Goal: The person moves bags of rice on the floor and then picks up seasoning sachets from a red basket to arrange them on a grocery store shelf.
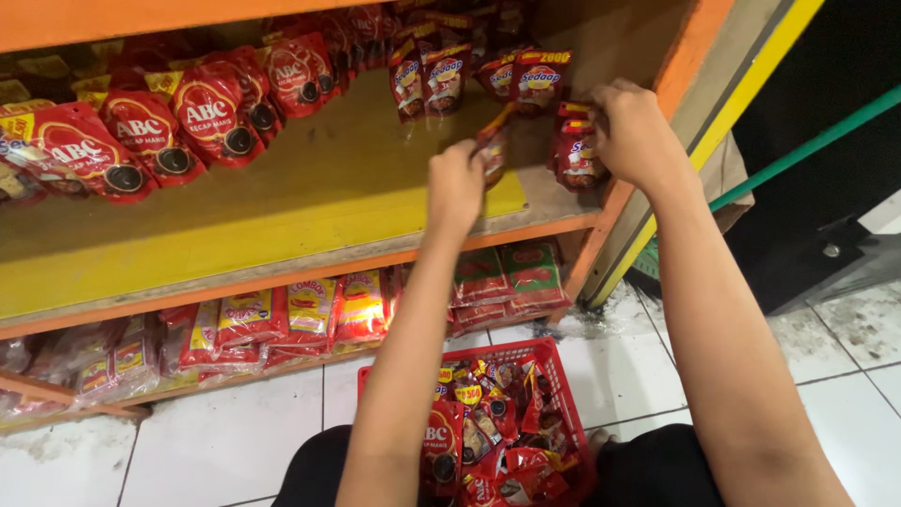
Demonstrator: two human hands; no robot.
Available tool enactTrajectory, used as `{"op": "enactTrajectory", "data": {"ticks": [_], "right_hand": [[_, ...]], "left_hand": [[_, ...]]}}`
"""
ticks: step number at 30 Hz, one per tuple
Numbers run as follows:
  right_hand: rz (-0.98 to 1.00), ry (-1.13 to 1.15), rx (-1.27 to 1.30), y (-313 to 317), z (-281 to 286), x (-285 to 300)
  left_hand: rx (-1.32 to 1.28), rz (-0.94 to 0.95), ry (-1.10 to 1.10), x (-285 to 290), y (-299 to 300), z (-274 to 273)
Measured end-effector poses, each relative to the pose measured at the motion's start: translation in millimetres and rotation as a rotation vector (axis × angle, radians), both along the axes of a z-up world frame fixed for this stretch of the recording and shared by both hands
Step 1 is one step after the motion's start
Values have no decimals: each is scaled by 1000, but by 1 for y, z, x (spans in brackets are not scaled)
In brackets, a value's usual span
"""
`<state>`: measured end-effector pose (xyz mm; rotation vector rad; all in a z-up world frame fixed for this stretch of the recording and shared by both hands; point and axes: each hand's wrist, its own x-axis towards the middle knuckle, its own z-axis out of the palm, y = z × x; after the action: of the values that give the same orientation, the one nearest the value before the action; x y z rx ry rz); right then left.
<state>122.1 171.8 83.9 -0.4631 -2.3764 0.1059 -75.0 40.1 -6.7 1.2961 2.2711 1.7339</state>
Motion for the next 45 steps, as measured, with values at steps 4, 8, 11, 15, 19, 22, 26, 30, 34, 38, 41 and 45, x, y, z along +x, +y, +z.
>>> {"op": "enactTrajectory", "data": {"ticks": [4, 8, 11, 15, 19, 22, 26, 30, 34, 38, 41, 45], "right_hand": [[67, 135, 72, 7, -7, -5], [-54, -48, -74, 14, -11, -11], [-55, -72, -98, 13, -14, -12], [-63, -83, -118, 14, -11, -11], [-142, -101, -134, 11, -12, -10], [-199, -137, -63, 14, -14, -9], [-210, -141, -117, 17, -11, -3], [-217, -179, -178, 9, 0, 0], [-179, -196, -182, 5, 4, 2], [-215, -218, -195, 7, 4, 4], [-200, -208, -208, 8, 3, 4], [-207, -209, -207, 7, 3, 5]], "left_hand": [[188, -25, 61, 11, 35, -16], [302, -38, 64, 16, 62, -25], [302, -10, 4, 14, 69, -28], [416, -19, 63, 2, 66, -34], [246, -26, -59, 10, 73, -38], [366, -88, -89, 26, 76, -40], [244, -131, -223, 39, 77, -29], [-56, -13, -118, 41, 61, -17], [-35, -104, -136, 44, 61, -20], [92, -127, -69, 50, 75, -34], [154, -153, -59, 56, 83, -42], [172, -232, -86, 61, 92, -48]]}}
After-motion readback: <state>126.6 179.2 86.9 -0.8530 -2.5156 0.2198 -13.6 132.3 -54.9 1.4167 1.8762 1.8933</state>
